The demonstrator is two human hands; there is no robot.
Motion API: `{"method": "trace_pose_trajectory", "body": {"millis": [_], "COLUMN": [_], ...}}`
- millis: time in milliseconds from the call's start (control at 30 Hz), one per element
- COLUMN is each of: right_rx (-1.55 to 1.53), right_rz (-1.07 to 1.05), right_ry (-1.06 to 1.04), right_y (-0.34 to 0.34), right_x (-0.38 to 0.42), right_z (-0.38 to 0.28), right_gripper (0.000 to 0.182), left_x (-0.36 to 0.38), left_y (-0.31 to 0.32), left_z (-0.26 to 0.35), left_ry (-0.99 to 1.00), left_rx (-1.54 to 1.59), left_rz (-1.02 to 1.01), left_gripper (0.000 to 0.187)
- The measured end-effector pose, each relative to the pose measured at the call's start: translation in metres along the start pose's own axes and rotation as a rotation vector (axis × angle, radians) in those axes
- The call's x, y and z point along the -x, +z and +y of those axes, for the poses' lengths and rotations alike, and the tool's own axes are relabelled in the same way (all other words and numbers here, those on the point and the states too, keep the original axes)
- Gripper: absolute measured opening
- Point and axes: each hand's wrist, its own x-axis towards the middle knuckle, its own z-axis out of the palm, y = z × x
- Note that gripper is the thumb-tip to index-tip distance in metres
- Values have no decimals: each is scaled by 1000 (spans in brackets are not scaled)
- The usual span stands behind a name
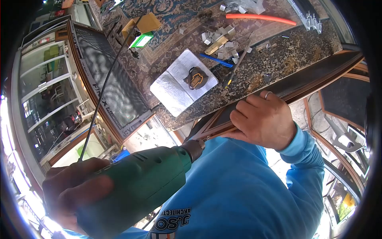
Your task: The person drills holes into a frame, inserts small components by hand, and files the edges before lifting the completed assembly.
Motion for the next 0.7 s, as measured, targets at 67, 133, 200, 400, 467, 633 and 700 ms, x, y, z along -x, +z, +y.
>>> {"method": "trace_pose_trajectory", "body": {"millis": [67, 133, 200, 400, 467, 633, 700], "right_rx": [-7, -14, -19, 18, 16, 17, 14], "right_rz": [9, 14, 26, 9, 1, 14, 28], "right_ry": [2, 3, 2, -13, -18, -40, -34], "right_y": [0, -1, 1, 5, 7, 16, 20], "right_x": [1, -1, -1, -1, -1, -2, -3], "right_z": [-1, -1, 0, -4, -5, -10, -12], "right_gripper": [48, 48, 47, 46, 41, 28, 27], "left_x": [-3, -5, -10, -50, -54, -57, -57], "left_y": [2, 0, -4, -5, -9, -19, -19], "left_z": [-3, 2, 10, 27, 20, 20, 17], "left_ry": [13, 6, -15, -83, -90, -127, -120], "left_rx": [28, -7, -47, 19, 149, 82, 112], "left_rz": [2, 2, -3, -42, -116, -207, -225], "left_gripper": [81, 77, 71, 57, 58, 59, 60]}}
